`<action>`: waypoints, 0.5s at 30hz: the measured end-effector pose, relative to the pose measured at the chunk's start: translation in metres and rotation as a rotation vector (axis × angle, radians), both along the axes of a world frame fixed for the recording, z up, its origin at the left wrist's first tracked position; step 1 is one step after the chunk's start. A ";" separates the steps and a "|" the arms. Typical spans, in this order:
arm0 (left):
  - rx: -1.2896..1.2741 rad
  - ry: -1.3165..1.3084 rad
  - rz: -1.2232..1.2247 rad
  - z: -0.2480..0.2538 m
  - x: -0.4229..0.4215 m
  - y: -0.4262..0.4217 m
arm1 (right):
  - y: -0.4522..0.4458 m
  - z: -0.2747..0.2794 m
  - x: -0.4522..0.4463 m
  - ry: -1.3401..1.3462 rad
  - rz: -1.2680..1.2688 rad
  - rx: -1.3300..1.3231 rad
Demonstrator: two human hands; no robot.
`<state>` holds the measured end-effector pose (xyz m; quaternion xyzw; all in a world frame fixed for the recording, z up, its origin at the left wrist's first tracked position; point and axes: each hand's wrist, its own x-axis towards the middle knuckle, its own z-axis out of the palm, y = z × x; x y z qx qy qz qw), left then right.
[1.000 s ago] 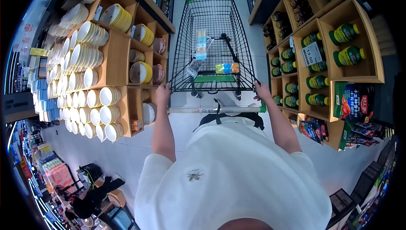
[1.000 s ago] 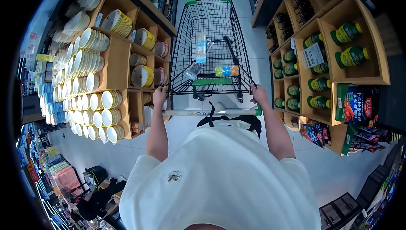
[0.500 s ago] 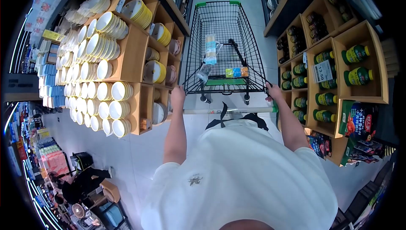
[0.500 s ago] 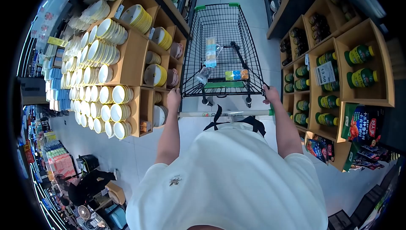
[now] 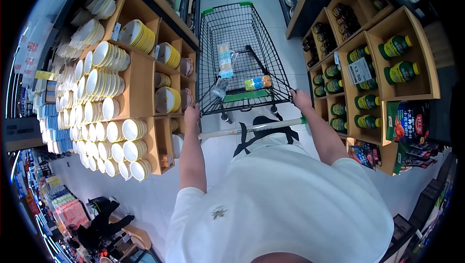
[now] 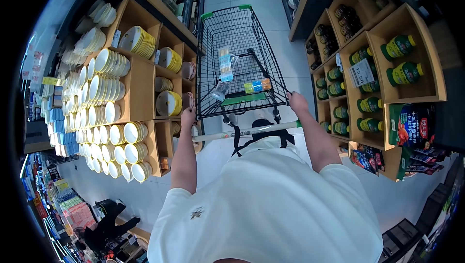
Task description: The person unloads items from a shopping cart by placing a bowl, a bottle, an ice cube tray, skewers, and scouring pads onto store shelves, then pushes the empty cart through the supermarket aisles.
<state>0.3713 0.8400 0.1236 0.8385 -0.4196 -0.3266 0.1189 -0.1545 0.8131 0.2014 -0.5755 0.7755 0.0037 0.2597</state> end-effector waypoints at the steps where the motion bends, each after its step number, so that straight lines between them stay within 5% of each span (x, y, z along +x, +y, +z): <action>1: 0.040 -0.002 -0.011 -0.005 0.003 -0.008 | -0.003 0.005 0.004 0.025 0.007 -0.005; 2: 0.081 -0.005 -0.023 -0.010 0.003 -0.013 | -0.004 0.008 0.007 0.048 0.014 -0.007; 3: 0.161 0.104 -0.003 0.044 -0.015 -0.016 | -0.008 0.006 0.007 0.058 0.020 -0.003; 15: 0.204 0.047 -0.089 -0.010 0.015 -0.079 | -0.080 -0.019 0.009 -0.001 -0.006 0.053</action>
